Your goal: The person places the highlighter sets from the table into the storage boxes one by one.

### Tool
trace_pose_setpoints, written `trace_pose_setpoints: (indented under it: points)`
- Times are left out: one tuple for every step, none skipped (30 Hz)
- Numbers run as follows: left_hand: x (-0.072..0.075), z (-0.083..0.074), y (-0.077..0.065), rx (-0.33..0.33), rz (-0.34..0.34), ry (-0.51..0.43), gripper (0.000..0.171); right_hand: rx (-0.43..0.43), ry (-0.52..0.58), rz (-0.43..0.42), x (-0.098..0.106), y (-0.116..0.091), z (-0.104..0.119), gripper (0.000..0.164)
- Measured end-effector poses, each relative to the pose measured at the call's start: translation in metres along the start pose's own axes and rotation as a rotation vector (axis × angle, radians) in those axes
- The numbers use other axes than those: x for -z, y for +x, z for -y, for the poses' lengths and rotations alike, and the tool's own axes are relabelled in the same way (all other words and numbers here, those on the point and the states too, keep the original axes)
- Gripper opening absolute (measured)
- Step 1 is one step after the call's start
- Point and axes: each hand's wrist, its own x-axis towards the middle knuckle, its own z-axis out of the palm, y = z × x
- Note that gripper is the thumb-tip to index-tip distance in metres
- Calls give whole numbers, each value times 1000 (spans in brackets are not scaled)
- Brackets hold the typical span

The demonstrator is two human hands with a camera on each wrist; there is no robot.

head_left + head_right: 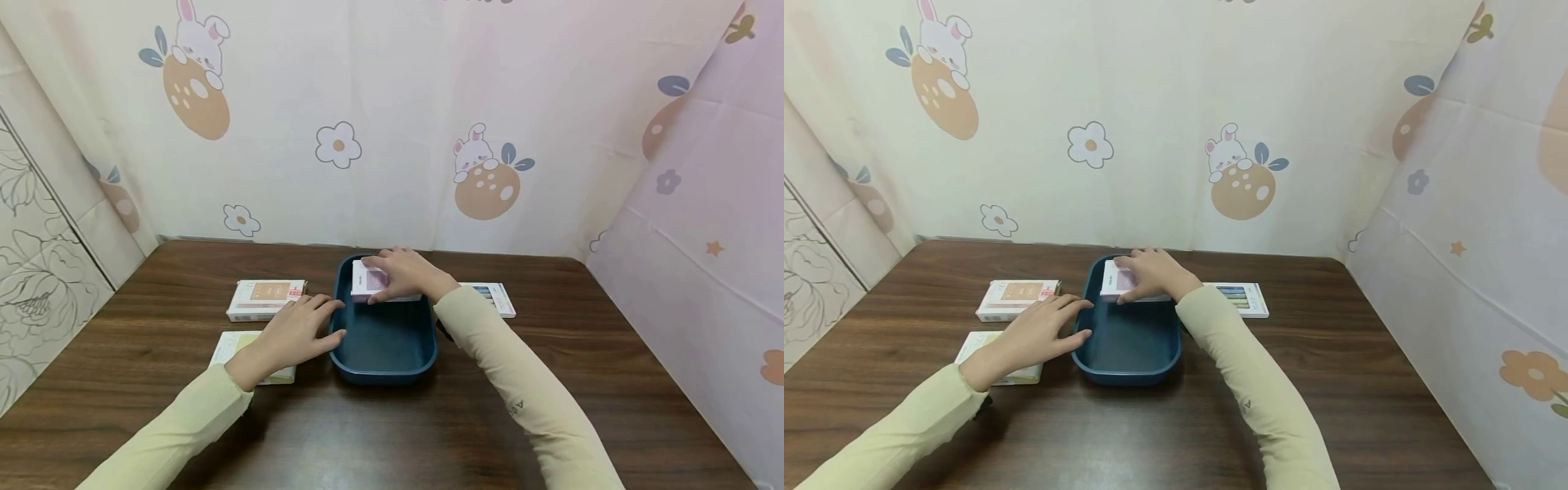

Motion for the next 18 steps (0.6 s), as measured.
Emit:
trace_pose_setpoints:
  points:
    - [0,0,0,2,3,-1,52,-2,4,7,-2,1,0,82]
    - [1,0,0,3,6,-4,52,-4,8,16,-3,1,0,82]
    - [1,0,0,6,11,-6,52,-5,13,25,-5,2,0,82]
    - [1,0,0,10,14,-10,52,-4,14,33,-7,2,1,82]
    - [1,-1,-1,13,17,-12,52,-3,11,42,-8,3,1,82]
    - [1,-1,-1,14,19,-13,52,-2,8,51,-10,3,1,82]
    - [2,-1,-1,16,20,-15,53,-2,4,60,-12,3,1,82]
    - [2,-1,-1,18,22,-17,53,0,0,69,-13,4,1,82]
    - [2,-1,-1,20,23,-18,53,2,-6,77,-15,5,1,82]
    - [2,-1,-1,20,23,-19,53,4,-16,84,-16,5,1,82]
    - [2,-1,-1,19,23,-20,53,5,-22,92,-17,6,1,82]
    - [2,-1,-1,18,22,-22,52,6,-24,97,-18,6,1,82]
    - [2,-1,-1,18,21,-24,52,6,-21,103,-19,6,2,82]
    - [2,-1,-1,17,19,-24,52,6,-19,109,-20,7,2,81]
    - [2,-1,-1,16,18,-22,52,4,-15,115,-20,7,2,81]
    - [2,-1,-1,15,18,-23,52,2,-13,122,-21,7,3,81]
    - [2,-1,-1,13,19,-21,52,1,-7,128,-21,7,3,81]
    - [2,-1,-1,12,20,-20,52,-1,-4,134,-22,7,3,81]
